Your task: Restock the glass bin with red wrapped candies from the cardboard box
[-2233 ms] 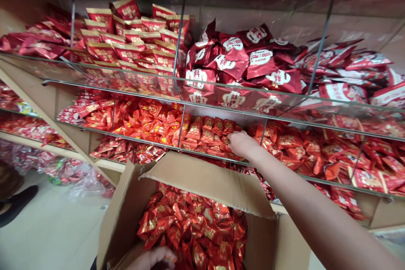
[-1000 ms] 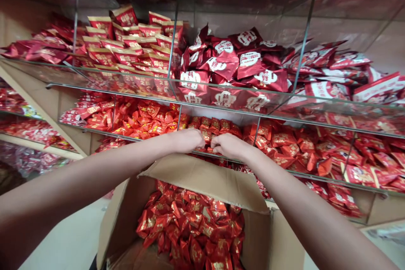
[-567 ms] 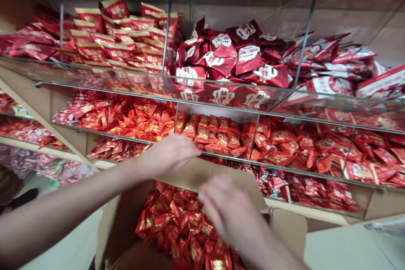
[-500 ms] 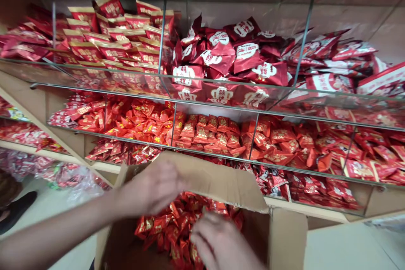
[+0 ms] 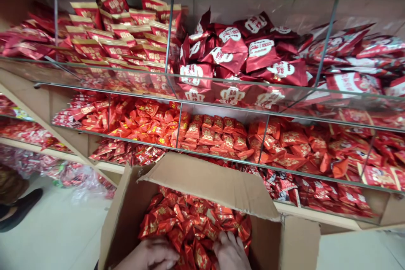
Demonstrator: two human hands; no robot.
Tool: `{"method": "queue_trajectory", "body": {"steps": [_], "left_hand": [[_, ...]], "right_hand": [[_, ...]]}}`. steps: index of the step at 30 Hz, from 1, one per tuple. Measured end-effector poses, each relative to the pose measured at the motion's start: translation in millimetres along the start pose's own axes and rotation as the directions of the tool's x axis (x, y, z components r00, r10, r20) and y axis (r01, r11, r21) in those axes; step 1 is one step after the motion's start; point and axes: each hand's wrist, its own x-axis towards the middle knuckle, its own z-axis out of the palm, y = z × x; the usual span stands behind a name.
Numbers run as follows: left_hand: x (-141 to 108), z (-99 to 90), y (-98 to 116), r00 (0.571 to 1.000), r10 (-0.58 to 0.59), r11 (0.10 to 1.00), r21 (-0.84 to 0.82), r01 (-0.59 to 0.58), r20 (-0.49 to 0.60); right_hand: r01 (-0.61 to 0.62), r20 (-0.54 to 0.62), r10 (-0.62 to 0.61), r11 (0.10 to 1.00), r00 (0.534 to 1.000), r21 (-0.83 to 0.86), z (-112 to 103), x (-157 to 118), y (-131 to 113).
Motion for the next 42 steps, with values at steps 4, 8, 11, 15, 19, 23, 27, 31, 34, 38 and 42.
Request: {"method": "queue_trajectory", "body": {"steps": [4,8,11,15,19,23,27,31,34,38,42], "left_hand": [[1,9.2,-7,0.998,-0.060,0.998,-0.022,0.060,0.002],[5,10.6,1,0.990,-0.121,0.986,-0.125,0.111,-0.077],[16,5.7,20,0.986,-0.125,0.970,-0.221,0.099,-0.107],[38,3.8,44,0.977,-0.207,0.797,-0.587,0.141,-0.046],[50,5.8,58,0.952,-0.298,0.535,-0.838,0.104,-0.072],[53,1.6,63,0.923,-0.352,0.499,-0.865,0.047,-0.153],[53,-5.8,63,0.921,-0.352,0.507,-0.861,0.038,-0.166],[49,-10.8,65,0.925,-0.312,0.623,-0.782,0.028,-0.216],[46,-13.2,67,0.940,-0.267,0.687,-0.726,0.031,-0.213],[46,-17.2,69,0.946,-0.201,0.636,-0.769,-0.070,-0.253],[48,-20.7,69,0.951,-0.206,0.652,-0.757,-0.042,-0.229]], "right_hand": [[0.027,-0.003,-0.026,0.999,1.000,0.019,-13,0,-7],[0.119,-0.102,-0.098,0.967,0.990,0.226,-46,-14,-19],[0.170,-0.186,-0.081,0.827,0.979,0.536,-76,-26,-25],[0.226,-0.315,0.041,0.608,0.948,0.761,-105,-25,-32],[0.220,-0.301,0.183,0.365,0.936,0.905,-114,-15,-42],[0.240,-0.328,0.240,0.333,0.914,0.912,-114,-9,-51],[0.300,-0.364,0.337,0.227,0.868,0.926,-106,-6,-58],[0.305,-0.353,0.297,0.197,0.887,0.932,-99,-7,-61],[0.270,-0.340,0.183,0.324,0.922,0.907,-103,-10,-58],[0.259,-0.346,0.249,0.324,0.904,0.910,-111,-11,-58],[0.289,-0.362,0.259,0.278,0.895,0.916,-112,-11,-65]]}}
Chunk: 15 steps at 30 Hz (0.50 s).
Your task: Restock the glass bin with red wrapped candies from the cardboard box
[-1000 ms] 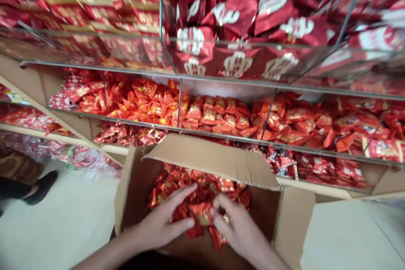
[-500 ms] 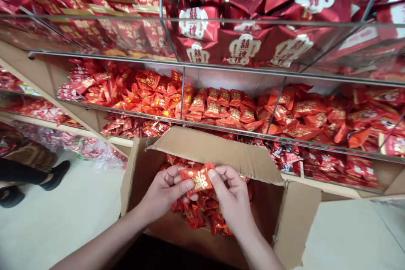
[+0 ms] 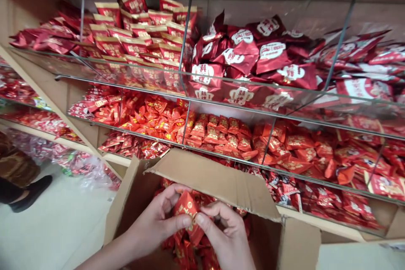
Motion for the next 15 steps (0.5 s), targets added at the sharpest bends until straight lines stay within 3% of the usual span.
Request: {"method": "queue_trajectory", "body": {"steps": [4,6,8,11,15], "left_hand": [[0,-4.2,4,1.000,-0.011,1.000,-0.021,0.010,-0.017],[1,-12.4,9,0.996,0.057,0.998,0.019,-0.056,-0.067],[5,-28.0,17,0.975,0.171,0.975,0.170,-0.145,-0.145],[19,-62.2,27,0.901,0.366,0.825,0.530,-0.198,-0.232],[42,-100.4,26,0.854,0.483,0.535,0.837,-0.112,-0.193]], "right_hand": [[0.018,0.099,-0.017,1.000,0.995,-0.011,1,0,-5],[0.026,0.119,-0.021,0.999,0.993,-0.041,-5,9,-15],[0.066,0.072,-0.059,0.992,0.996,-0.103,-17,30,-31],[0.122,-0.082,-0.142,0.970,0.986,-0.212,-34,86,-56],[0.069,-0.206,-0.141,0.945,0.968,-0.320,-28,179,-76]]}}
